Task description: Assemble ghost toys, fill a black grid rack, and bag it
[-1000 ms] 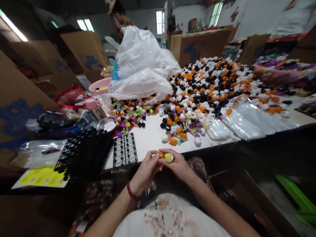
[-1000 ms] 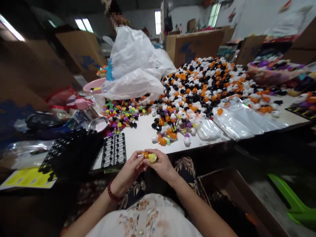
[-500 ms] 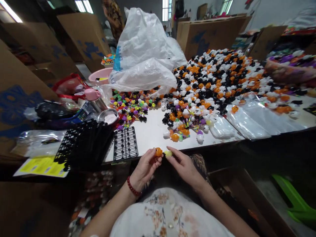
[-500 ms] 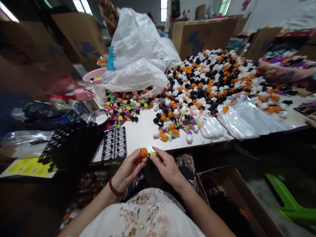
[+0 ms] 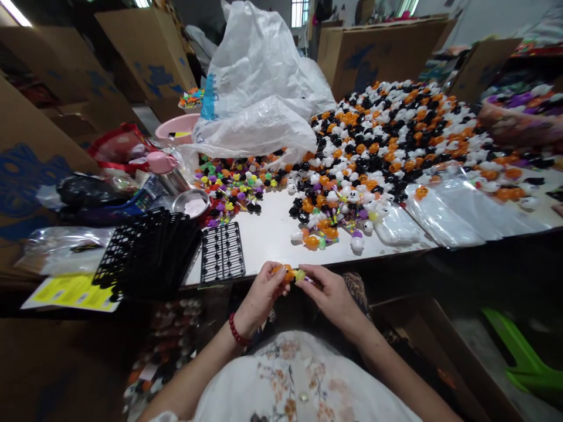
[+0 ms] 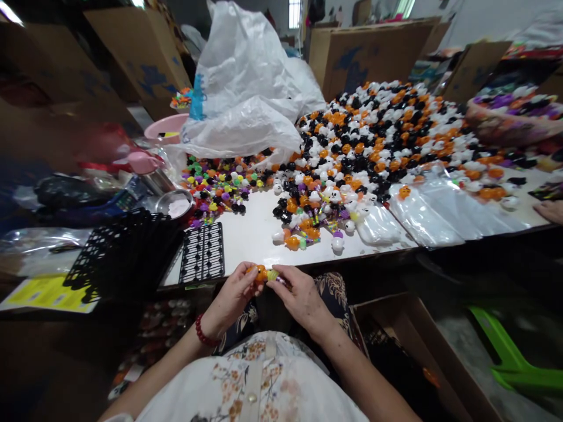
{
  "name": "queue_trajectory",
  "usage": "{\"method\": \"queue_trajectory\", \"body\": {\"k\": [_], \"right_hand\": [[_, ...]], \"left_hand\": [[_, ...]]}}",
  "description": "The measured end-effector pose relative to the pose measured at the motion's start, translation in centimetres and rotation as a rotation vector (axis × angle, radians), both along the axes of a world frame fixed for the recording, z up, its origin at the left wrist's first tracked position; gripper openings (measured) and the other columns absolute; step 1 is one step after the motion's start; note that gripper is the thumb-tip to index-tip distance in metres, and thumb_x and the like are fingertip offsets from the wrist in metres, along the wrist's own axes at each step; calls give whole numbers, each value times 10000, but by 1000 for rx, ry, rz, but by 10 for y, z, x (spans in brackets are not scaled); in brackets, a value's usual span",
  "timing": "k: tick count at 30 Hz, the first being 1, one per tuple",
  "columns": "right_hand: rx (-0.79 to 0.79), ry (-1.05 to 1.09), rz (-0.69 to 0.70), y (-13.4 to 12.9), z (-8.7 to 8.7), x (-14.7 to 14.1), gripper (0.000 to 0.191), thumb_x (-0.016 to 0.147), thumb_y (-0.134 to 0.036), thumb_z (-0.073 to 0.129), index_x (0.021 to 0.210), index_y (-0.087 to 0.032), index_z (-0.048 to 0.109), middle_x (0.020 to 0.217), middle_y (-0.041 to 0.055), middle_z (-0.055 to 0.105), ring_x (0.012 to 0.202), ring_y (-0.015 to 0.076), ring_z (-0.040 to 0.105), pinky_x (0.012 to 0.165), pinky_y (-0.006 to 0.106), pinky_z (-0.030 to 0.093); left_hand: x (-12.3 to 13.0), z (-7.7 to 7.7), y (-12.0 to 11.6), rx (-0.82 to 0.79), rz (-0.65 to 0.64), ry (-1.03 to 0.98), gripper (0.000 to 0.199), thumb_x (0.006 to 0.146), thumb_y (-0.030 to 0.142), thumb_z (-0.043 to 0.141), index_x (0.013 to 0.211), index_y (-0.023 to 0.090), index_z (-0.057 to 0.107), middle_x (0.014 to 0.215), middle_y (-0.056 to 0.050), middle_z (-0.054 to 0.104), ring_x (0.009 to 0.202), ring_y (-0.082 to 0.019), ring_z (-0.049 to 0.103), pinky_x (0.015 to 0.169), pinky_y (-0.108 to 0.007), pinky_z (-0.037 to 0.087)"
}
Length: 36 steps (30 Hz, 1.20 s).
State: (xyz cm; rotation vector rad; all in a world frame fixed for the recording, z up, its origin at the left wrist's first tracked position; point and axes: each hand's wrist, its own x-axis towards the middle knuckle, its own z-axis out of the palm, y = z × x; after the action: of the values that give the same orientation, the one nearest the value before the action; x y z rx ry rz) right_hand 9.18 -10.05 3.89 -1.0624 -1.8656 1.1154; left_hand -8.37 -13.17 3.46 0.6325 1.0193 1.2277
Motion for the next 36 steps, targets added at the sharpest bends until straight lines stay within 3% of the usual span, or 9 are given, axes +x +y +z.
{"method": "queue_trajectory", "body": {"k": [5, 12, 17, 21, 24, 27, 31, 36], "right_hand": [[-63, 33, 32, 1, 0, 1, 308, 895, -342, 591, 1170, -210, 634, 1120, 72, 686, 1004, 211, 639, 907, 348, 505], [-177, 22, 45, 2, -2, 3, 180, 904, -380, 580, 912, -202, 605, 840, 7, 659, 768, 149, 593, 678, 242, 471], [-215, 46, 114, 0, -1, -6, 172, 912, -362, 560, 882, -201, 614, 768, -13, 628, 674, 131, 543, 598, 228, 423], [-201, 11, 162, 7, -2, -14, 178, 904, -358, 574, 866, -198, 643, 729, -21, 628, 640, 126, 527, 594, 234, 414], [-245, 46, 210, 19, -5, -17, 207, 899, -374, 585, 935, -197, 688, 823, 0, 671, 716, 140, 571, 656, 247, 451], [-255, 103, 147, 30, -10, -18, 280, 854, -387, 649, 1066, -206, 676, 912, 8, 674, 827, 156, 597, 765, 267, 468], [-259, 95, 87, 35, -12, -18, 246, 831, -394, 670, 972, -194, 660, 846, -6, 646, 805, 153, 587, 746, 262, 459], [-195, 36, 117, 33, -5, -18, 203, 882, -378, 606, 934, -200, 689, 885, -2, 681, 842, 164, 595, 795, 270, 440]], "left_hand": [[1, -4, 1, -4, -92, -57, 388, 834, 523, 636, 920, 177, 483, 772, -2, 597, 591, -81, 514, 561, -213, 370], [0, 0, 1, -54, -270, -27, 376, 877, 562, 539, 895, 207, 417, 643, 57, 450, 485, -51, 316, 486, -192, 201], [-8, 4, -3, -77, -364, 75, 388, 902, 598, 458, 877, 218, 381, 641, 73, 376, 497, -60, 256, 493, -203, 196], [-20, 7, -1, 21, -303, 356, 384, 886, 576, 511, 855, 198, 450, 668, 53, 418, 545, -70, 315, 497, -208, 234], [-25, 8, 4, -20, -256, 246, 382, 874, 571, 533, 843, 203, 435, 636, 67, 399, 502, -60, 270, 469, -208, 184], [-25, 6, 12, -79, -185, 103, 399, 860, 581, 541, 821, 211, 396, 594, 84, 371, 456, -51, 220, 449, -206, 146], [-23, 2, 17, -73, -82, 161, 398, 859, 580, 537, 820, 205, 411, 619, 62, 443, 478, -58, 318, 455, -190, 220], [-20, -2, 17, -54, -67, 326, 373, 888, 576, 475, 859, 206, 445, 619, 67, 418, 489, -65, 318, 446, -182, 218]]}}
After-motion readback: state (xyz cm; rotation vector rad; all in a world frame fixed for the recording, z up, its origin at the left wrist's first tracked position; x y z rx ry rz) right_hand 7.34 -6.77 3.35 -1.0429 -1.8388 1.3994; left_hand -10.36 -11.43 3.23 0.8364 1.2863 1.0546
